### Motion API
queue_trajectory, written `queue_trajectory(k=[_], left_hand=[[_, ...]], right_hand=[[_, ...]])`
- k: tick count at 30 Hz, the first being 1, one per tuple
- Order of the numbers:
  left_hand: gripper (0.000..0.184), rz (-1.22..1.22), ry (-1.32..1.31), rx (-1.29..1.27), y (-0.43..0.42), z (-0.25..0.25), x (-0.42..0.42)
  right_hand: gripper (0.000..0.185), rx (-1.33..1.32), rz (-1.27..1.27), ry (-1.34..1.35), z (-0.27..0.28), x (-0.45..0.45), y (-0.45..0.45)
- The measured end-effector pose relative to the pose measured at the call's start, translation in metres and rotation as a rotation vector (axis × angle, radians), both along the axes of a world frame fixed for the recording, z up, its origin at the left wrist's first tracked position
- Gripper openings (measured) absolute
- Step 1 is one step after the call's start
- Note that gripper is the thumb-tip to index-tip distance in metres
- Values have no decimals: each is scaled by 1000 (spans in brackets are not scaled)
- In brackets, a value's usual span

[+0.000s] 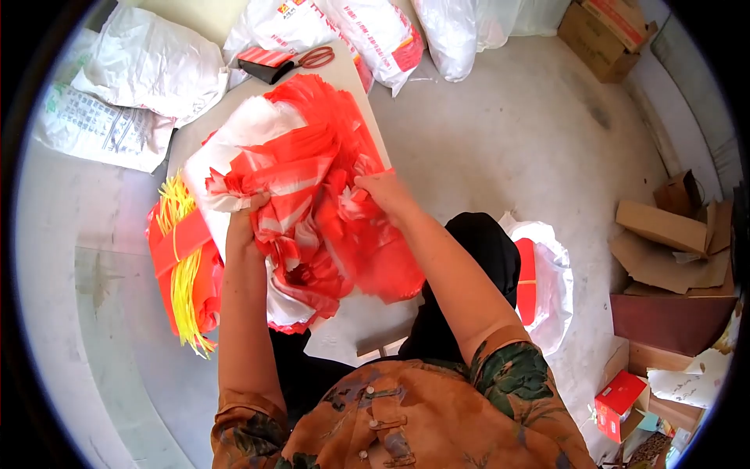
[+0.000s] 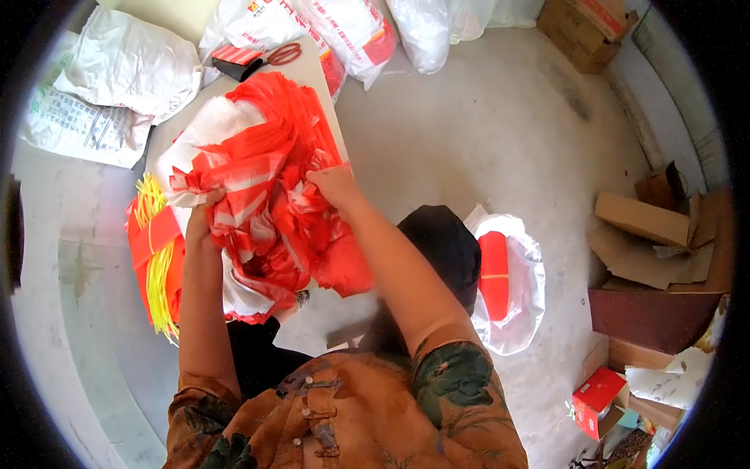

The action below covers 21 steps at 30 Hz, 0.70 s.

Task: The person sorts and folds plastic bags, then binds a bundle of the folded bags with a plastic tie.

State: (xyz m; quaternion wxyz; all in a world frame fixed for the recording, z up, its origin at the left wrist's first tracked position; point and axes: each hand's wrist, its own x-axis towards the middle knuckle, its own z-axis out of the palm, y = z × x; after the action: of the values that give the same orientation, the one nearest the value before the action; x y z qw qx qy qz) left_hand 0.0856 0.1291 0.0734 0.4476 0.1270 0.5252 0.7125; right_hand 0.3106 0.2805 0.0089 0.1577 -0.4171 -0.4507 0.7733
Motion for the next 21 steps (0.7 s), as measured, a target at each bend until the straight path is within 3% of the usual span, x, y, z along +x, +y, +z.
queue_trajectory(k=[2,5,8,10,12,14,17,21], left_hand=[[61,11,1,0,-1,3,4],[60,21,12,-12,0,6,8],[61,25,-6,-19,1,6,6],[59,28,-19,4,2,0,1],[58,24,-26,25,1,-2,-1],[58,8,-29,43,1,0,0],[62,-20,-21,17,0,0,-1],[61,-26,-15,14,0,-1,-3]], right_hand=[[29,-23,-33,116,-21,-2,6],[33,186,0,100,-24,-3,3],[40,275,48,19,-22,-3,3],[44,507,161,-83,-18,0,14],[50,540,266,-163,-10,6,22],[58,372,357,-222,29,16,20],[65,858,379,-340,3,13,19],[60,961,389,-458,15,19,1]])
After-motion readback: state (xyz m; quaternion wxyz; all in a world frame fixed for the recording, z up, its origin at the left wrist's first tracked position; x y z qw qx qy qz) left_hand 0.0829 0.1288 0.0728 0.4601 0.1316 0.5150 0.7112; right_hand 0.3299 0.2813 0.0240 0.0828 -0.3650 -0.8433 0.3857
